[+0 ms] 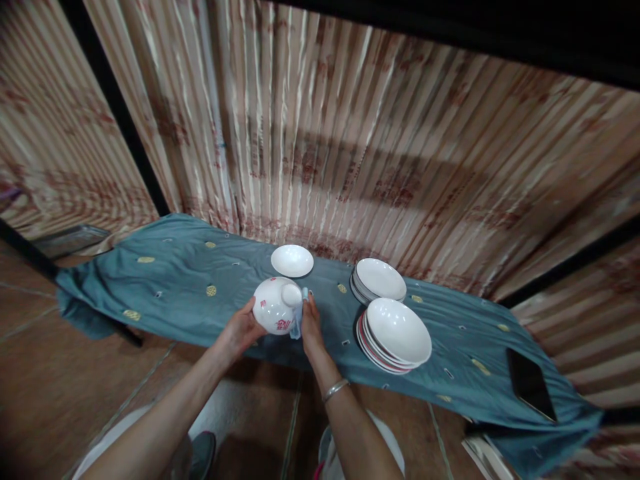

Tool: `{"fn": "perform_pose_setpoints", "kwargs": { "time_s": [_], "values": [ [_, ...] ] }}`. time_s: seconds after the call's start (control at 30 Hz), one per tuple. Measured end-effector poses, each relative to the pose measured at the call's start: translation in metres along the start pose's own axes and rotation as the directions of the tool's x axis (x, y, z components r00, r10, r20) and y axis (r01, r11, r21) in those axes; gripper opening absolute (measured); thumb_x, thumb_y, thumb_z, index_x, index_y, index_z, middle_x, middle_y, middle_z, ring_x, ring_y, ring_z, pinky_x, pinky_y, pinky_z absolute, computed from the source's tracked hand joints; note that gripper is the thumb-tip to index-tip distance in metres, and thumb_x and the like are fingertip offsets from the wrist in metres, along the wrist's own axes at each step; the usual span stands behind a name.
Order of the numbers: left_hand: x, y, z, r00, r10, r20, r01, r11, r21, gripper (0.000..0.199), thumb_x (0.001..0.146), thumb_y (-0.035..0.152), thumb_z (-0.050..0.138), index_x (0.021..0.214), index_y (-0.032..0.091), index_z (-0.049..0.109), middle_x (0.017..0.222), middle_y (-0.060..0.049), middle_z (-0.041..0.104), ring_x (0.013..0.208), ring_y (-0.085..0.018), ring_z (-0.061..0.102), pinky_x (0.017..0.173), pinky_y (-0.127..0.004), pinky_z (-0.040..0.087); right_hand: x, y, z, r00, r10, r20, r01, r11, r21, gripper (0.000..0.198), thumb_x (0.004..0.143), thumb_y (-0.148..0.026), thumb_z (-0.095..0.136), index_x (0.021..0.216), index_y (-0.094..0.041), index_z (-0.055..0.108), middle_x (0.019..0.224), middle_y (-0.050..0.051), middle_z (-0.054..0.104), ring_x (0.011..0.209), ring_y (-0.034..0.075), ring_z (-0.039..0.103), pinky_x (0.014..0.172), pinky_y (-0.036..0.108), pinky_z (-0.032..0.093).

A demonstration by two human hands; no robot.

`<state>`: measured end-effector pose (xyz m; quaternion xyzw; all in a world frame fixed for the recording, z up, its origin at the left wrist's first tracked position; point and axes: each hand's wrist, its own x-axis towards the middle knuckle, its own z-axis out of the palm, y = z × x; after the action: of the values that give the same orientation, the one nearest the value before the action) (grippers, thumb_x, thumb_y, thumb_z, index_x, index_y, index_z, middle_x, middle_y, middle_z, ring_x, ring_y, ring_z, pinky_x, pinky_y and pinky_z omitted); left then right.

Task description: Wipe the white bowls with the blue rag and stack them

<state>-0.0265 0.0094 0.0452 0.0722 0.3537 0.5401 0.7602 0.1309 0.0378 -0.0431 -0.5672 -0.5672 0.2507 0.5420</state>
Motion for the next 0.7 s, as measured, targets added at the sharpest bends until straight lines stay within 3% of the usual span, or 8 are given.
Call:
{"fn": "perform_pose_setpoints", "kwargs": {
  "time_s": [0.1, 0.17, 0.47, 0.7],
  "values": [
    [-0.003, 0.0, 0.004, 0.999, 0.024, -0.034, -0.024, 1.0, -0.008, 0.037, 0.093, 0.028, 0.043, 0.124, 0.014, 0.057, 0.101, -0.011, 0.073, 0.102, -0.026, 0.064, 0.086, -0.041, 0.052, -0.005, -0.005, 0.003, 0.977, 0.215, 0.003, -0.213, 0.965, 0.151, 0.049, 0.091, -0.045, 0.037, 0.128, -0.02, 0.056, 0.132, 0.008, 0.059, 0.123, 0.021, 0.054, 0.098, 0.041, 0.047],
    [-0.002, -0.001, 0.004, 0.998, 0.031, -0.051, -0.03, 1.0, 0.008, 0.036, 0.092, 0.028, 0.046, 0.123, 0.013, 0.057, 0.1, -0.012, 0.073, 0.098, -0.027, 0.066, 0.083, -0.041, 0.053, -0.007, -0.01, 0.003, 0.967, 0.255, 0.012, -0.252, 0.947, 0.198, 0.048, 0.089, -0.046, 0.039, 0.126, -0.022, 0.057, 0.133, 0.006, 0.058, 0.124, 0.021, 0.053, 0.101, 0.042, 0.045],
    [0.003, 0.0, 0.005, 0.989, 0.029, -0.145, -0.031, 0.999, -0.012, 0.031, 0.093, 0.022, 0.043, 0.118, 0.01, 0.058, 0.086, -0.01, 0.072, 0.078, -0.02, 0.067, 0.08, -0.035, 0.056, -0.016, -0.023, 0.003, 0.965, 0.261, 0.033, -0.263, 0.955, 0.136, 0.049, 0.089, -0.049, 0.039, 0.124, -0.02, 0.059, 0.127, 0.01, 0.061, 0.119, 0.024, 0.057, 0.101, 0.048, 0.045],
    [0.009, 0.0, 0.007, 0.99, 0.03, -0.138, -0.043, 0.995, -0.088, 0.032, 0.094, 0.02, 0.042, 0.119, 0.009, 0.058, 0.083, -0.009, 0.071, 0.065, -0.016, 0.065, 0.072, -0.029, 0.055, -0.037, -0.042, 0.003, 0.984, 0.177, 0.031, -0.175, 0.983, -0.059, 0.061, 0.093, -0.053, 0.027, 0.139, -0.017, 0.043, 0.142, 0.012, 0.048, 0.132, 0.025, 0.044, 0.111, 0.046, 0.033]
  ]
}}
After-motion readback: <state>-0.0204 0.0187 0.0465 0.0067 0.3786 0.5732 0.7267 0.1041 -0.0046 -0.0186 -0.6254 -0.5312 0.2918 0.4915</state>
